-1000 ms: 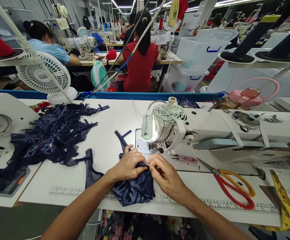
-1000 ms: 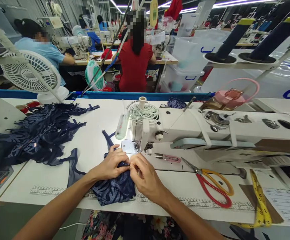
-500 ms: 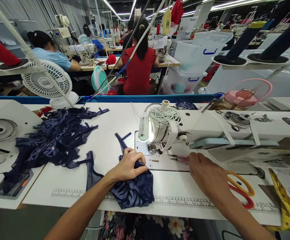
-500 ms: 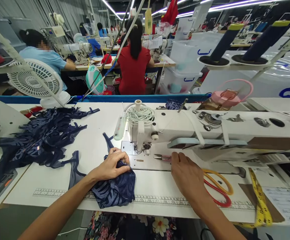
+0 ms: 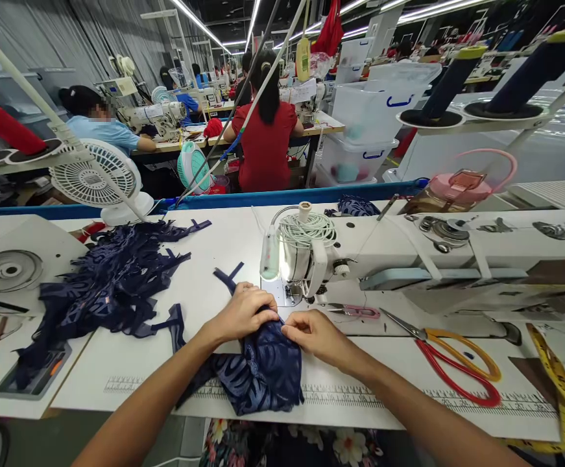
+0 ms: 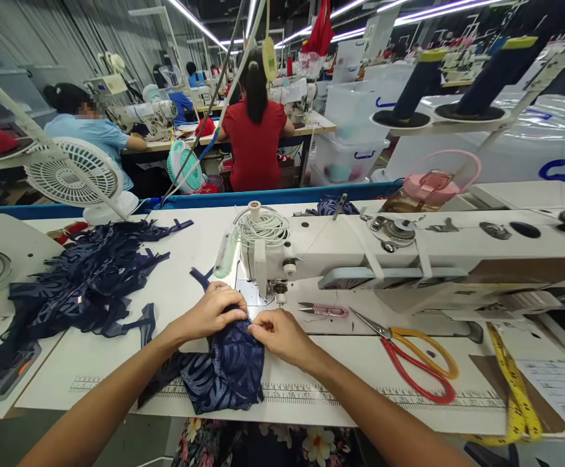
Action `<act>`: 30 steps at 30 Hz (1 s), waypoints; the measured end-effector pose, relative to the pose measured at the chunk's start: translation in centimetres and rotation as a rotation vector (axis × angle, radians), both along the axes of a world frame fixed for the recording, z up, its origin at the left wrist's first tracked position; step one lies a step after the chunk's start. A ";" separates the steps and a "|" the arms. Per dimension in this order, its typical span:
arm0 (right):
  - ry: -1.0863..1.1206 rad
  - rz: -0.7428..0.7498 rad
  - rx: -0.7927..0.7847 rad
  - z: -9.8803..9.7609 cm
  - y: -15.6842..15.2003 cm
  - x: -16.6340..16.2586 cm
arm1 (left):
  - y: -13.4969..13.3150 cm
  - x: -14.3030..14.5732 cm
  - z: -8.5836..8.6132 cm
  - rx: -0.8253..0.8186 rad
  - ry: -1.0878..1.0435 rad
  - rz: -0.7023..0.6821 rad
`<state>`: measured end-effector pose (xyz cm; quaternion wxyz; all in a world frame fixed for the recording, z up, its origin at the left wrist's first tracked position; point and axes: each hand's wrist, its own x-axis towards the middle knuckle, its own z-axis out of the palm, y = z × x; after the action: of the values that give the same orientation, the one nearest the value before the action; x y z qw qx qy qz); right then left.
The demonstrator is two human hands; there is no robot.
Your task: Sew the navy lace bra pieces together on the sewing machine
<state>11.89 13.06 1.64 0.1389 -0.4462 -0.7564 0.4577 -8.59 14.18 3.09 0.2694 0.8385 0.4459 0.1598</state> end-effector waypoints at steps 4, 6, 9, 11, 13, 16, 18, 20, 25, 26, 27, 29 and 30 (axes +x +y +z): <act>-0.095 -0.011 -0.014 0.2 0.5 0.5 | 2.3 0.8 0.2 0.017 0.108 -0.015; -0.153 -0.039 0.090 0.4 0.2 1.0 | 3.4 1.4 0.2 0.036 0.150 -0.003; -0.225 0.008 0.501 0.2 -0.6 1.9 | 4.1 2.0 0.3 0.083 0.184 0.050; -0.229 0.080 0.761 -0.3 -1.0 2.3 | 3.4 2.5 0.3 0.121 0.194 0.116; -0.204 0.110 0.866 -0.9 -1.1 2.6 | 1.7 3.0 0.1 0.201 0.218 0.215; -0.188 0.126 0.893 -1.2 -0.9 2.8 | -2.0 3.6 -0.9 0.338 0.233 0.204; -0.187 0.145 0.898 -1.2 -0.7 2.9 | -4.1 3.6 -1.8 0.372 0.198 0.096; -0.178 0.159 0.904 -1.1 -0.6 2.9 | -5.0 3.4 -2.5 0.375 0.203 0.061; -0.147 0.115 0.948 -1.3 -0.3 2.8 | -3.6 2.3 -2.6 0.308 0.244 0.036; -0.149 0.101 0.953 -1.4 -0.3 2.8 | -3.2 2.2 -2.5 0.301 0.242 0.022; -0.151 0.093 0.955 -1.4 -0.3 2.9 | -3.0 2.0 -2.4 0.301 0.239 0.010; -0.162 0.093 0.952 -1.4 -0.3 3.0 | -3.1 1.8 -2.3 0.307 0.241 0.003; -0.181 0.099 0.951 -1.3 -0.2 3.1 | -3.3 1.7 -2.3 0.311 0.249 0.011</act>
<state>14.96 12.82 0.34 0.2393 -0.3348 -0.9110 0.0269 -6.90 10.84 0.76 0.0786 0.8809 0.4502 0.1231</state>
